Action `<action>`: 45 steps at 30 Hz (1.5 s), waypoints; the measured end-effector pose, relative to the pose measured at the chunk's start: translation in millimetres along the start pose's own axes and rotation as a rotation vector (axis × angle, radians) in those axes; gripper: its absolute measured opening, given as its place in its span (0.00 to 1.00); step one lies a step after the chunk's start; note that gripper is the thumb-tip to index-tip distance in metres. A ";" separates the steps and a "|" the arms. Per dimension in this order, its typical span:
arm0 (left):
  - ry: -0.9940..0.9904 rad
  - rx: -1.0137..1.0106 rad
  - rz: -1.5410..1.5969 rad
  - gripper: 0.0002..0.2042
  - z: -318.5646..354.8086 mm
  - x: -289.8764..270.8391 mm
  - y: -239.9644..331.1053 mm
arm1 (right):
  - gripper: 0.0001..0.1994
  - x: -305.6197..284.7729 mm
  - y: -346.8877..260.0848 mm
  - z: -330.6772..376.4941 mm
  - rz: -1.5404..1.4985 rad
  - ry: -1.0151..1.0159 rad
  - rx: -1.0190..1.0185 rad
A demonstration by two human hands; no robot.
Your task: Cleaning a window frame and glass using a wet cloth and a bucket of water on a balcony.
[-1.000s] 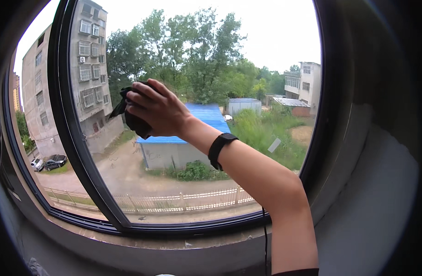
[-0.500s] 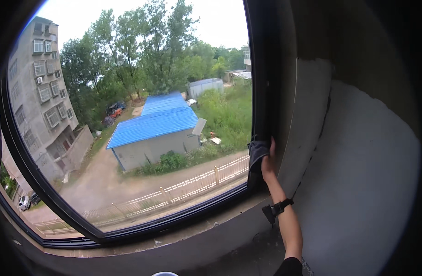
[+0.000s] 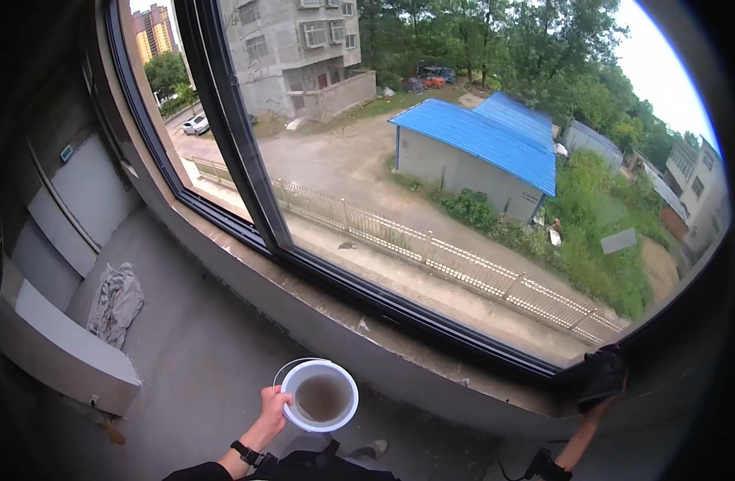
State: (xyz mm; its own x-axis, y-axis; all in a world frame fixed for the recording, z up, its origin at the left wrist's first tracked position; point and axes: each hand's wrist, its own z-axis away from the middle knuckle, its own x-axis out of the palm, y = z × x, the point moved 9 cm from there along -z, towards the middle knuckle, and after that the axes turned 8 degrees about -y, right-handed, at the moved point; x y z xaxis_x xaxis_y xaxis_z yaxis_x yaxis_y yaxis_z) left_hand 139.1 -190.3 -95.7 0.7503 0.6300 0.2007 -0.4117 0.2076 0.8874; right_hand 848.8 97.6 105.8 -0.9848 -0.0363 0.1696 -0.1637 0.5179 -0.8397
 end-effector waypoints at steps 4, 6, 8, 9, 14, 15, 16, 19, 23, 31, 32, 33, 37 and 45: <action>0.113 0.047 0.045 0.05 16.3 -27.1 10.4 | 0.27 -43.9 15.6 -14.0 -0.017 0.176 0.113; 0.145 0.040 0.025 0.04 22.3 -37.8 5.8 | 0.27 -69.4 16.0 -19.9 0.007 0.217 0.155; 0.174 0.037 -0.016 0.04 20.7 -49.5 9.0 | 0.28 -77.4 17.8 -25.5 0.023 0.251 0.185; 0.181 0.046 -0.005 0.04 20.5 -55.8 9.1 | 0.28 -73.4 18.4 -28.1 0.017 0.252 0.190; 0.271 0.060 -0.022 0.04 17.7 -85.0 10.6 | 0.28 -4.4 12.4 -31.9 0.114 0.161 0.230; 0.271 0.069 -0.010 0.04 16.8 -86.5 13.5 | 0.28 11.4 11.5 -31.9 0.128 0.138 0.238; 0.289 0.082 0.018 0.04 17.1 -89.5 17.2 | 0.28 27.7 11.7 -31.2 0.145 0.115 0.246; 0.313 0.100 0.069 0.05 14.8 -102.3 21.1 | 0.28 74.4 7.6 -24.9 0.189 0.043 0.279; 0.350 0.090 0.102 0.04 12.6 -131.7 14.9 | 0.28 145.4 5.7 -22.9 0.256 -0.069 0.317; 0.493 0.089 0.133 0.04 21.4 -180.9 -4.0 | 0.29 276.9 4.8 -18.5 0.386 -0.306 0.375; 0.506 0.087 0.149 0.05 23.9 -186.5 -7.7 | 0.29 293.4 6.5 -15.2 0.402 -0.331 0.381; 0.517 0.090 0.160 0.05 27.1 -191.7 -12.4 | 0.29 307.1 8.4 -15.2 0.406 -0.362 0.382; 0.597 0.086 0.283 0.05 41.5 -207.0 -18.0 | 0.29 365.1 12.9 -10.2 0.437 -0.492 0.386; 0.758 0.085 0.286 0.04 70.9 -248.0 -28.4 | 0.30 473.0 23.2 -2.6 0.451 -0.740 0.355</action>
State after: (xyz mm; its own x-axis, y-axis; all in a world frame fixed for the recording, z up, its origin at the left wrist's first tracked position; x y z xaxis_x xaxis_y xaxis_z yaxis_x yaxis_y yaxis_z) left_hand 1.5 -405.5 -141.2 0.0559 0.9917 0.1159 -0.4707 -0.0762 0.8790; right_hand 379.3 94.7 167.9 -0.7253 -0.4937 -0.4798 0.3554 0.3284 -0.8751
